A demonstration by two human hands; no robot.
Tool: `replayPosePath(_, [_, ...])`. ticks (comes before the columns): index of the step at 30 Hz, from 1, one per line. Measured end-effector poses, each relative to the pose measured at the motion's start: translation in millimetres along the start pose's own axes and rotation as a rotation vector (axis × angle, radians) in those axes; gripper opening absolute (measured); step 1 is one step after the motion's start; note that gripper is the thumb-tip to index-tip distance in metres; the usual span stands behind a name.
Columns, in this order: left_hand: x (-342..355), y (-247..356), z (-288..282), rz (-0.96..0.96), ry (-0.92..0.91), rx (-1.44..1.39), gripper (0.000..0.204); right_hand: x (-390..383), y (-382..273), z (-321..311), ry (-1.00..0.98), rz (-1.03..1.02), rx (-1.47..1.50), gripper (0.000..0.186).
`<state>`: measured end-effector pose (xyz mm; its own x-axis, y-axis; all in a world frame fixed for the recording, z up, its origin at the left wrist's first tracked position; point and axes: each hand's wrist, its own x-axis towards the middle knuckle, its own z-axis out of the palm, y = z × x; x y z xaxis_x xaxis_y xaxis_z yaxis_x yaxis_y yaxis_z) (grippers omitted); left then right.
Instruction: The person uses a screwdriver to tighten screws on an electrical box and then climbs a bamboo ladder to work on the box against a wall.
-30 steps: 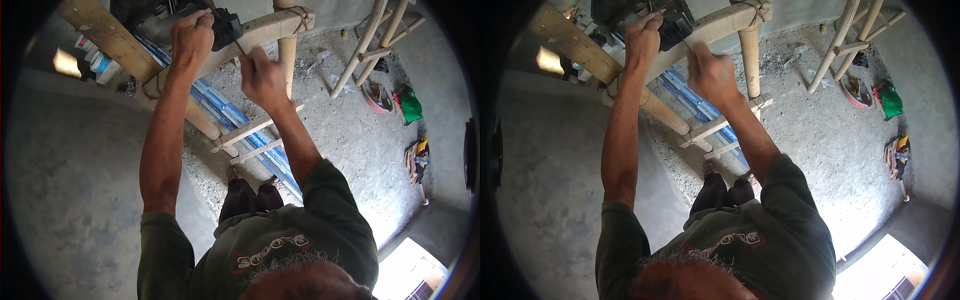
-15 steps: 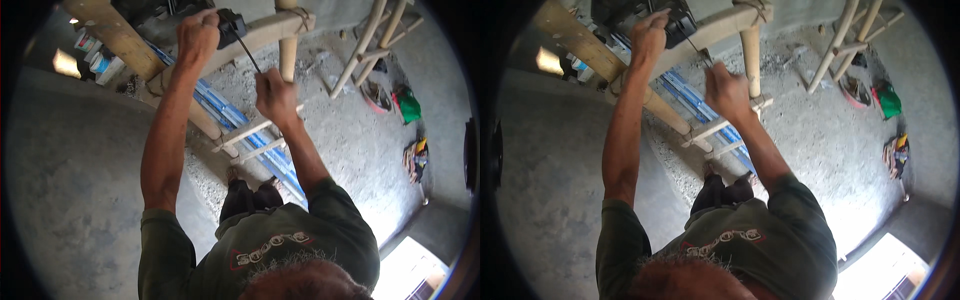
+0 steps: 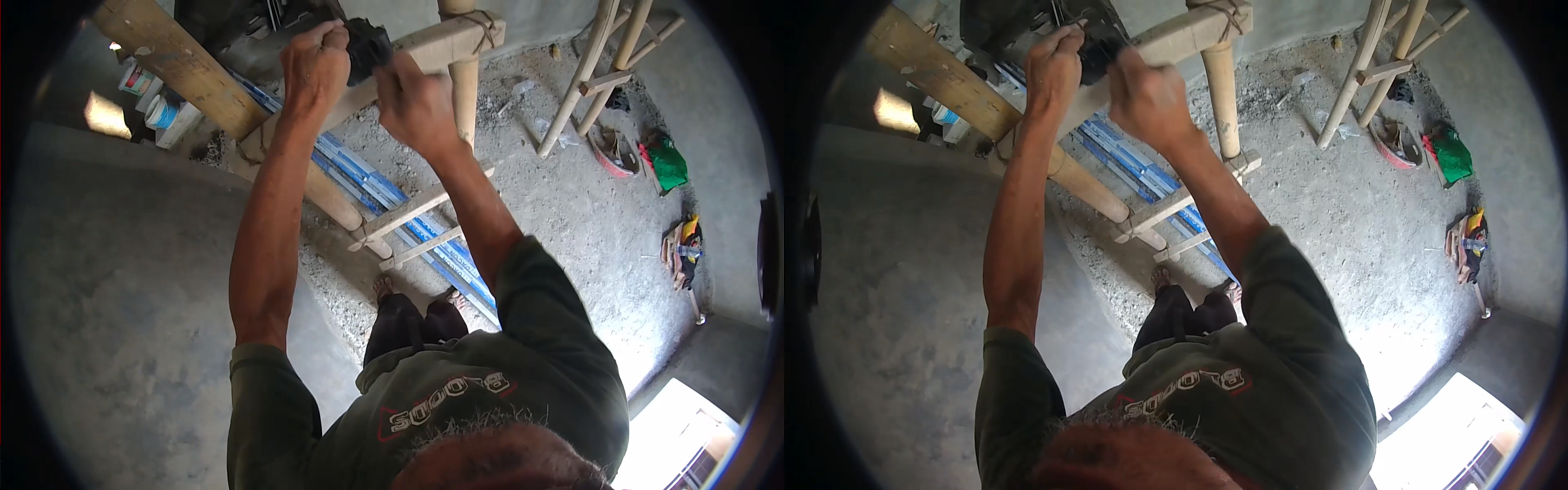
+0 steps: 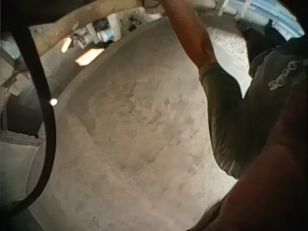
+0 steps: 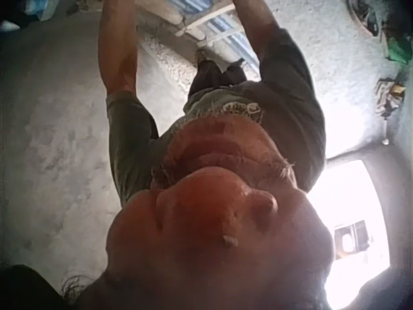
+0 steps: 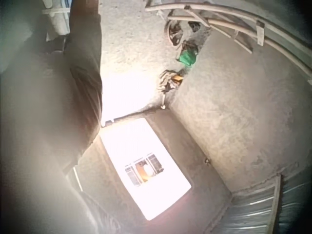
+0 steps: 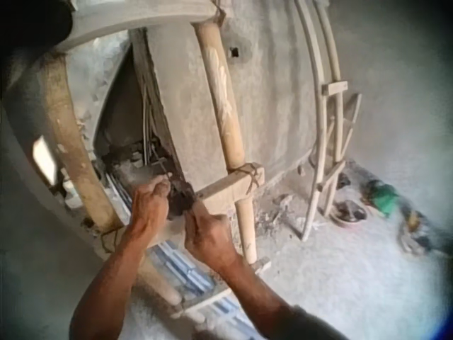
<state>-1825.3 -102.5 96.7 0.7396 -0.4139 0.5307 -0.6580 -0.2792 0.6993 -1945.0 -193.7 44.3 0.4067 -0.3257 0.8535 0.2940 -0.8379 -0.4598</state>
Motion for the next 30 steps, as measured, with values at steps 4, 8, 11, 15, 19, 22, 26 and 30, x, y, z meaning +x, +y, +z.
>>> replayPosePath(4, [-2.6, 1.4, -0.9, 0.010, 0.011, -0.028, 0.035, -44.7, -5.2, -27.3, -0.070, 0.131, 0.040, 0.021])
replayPosePath(8, [-1.6, 1.6, 2.4, -0.038, -0.007, -0.041, 0.035, -1.8, 0.0, -2.5, -0.015, 0.014, -0.012, 0.023])
replayPosePath(11, [-0.9, 6.0, 0.7, -0.068, -0.015, -0.018, 0.034, -9.3, 5.0, -0.9, 0.018, -0.001, -0.036, 0.023])
replayPosePath(15, [2.1, 1.6, -2.7, 0.029, 0.018, -0.010, 0.036, -54.8, 0.3, -30.3, -0.088, 0.150, 0.057, 0.018])
replayPosePath(19, [-0.5, 4.2, -3.4, 0.024, 0.006, -0.003, 0.037, -8.7, 0.7, -1.9, -0.007, 0.038, 0.013, 0.019])
replayPosePath(22, [-0.2, -0.7, -3.6, 0.021, 0.005, -0.014, 0.037, -26.8, -1.6, -12.3, -0.017, 0.090, 0.034, 0.018])
replayPosePath(26, [6.9, -3.8, -2.3, -0.042, -0.011, -0.022, 0.035, -99.3, 2.3, -60.7, -0.155, 0.271, 0.080, 0.013])
replayPosePath(30, [8.2, -4.8, 1.1, -0.063, -0.031, -0.095, 0.036, -164.0, -28.4, -143.5, -0.096, 0.467, 0.041, 0.004])
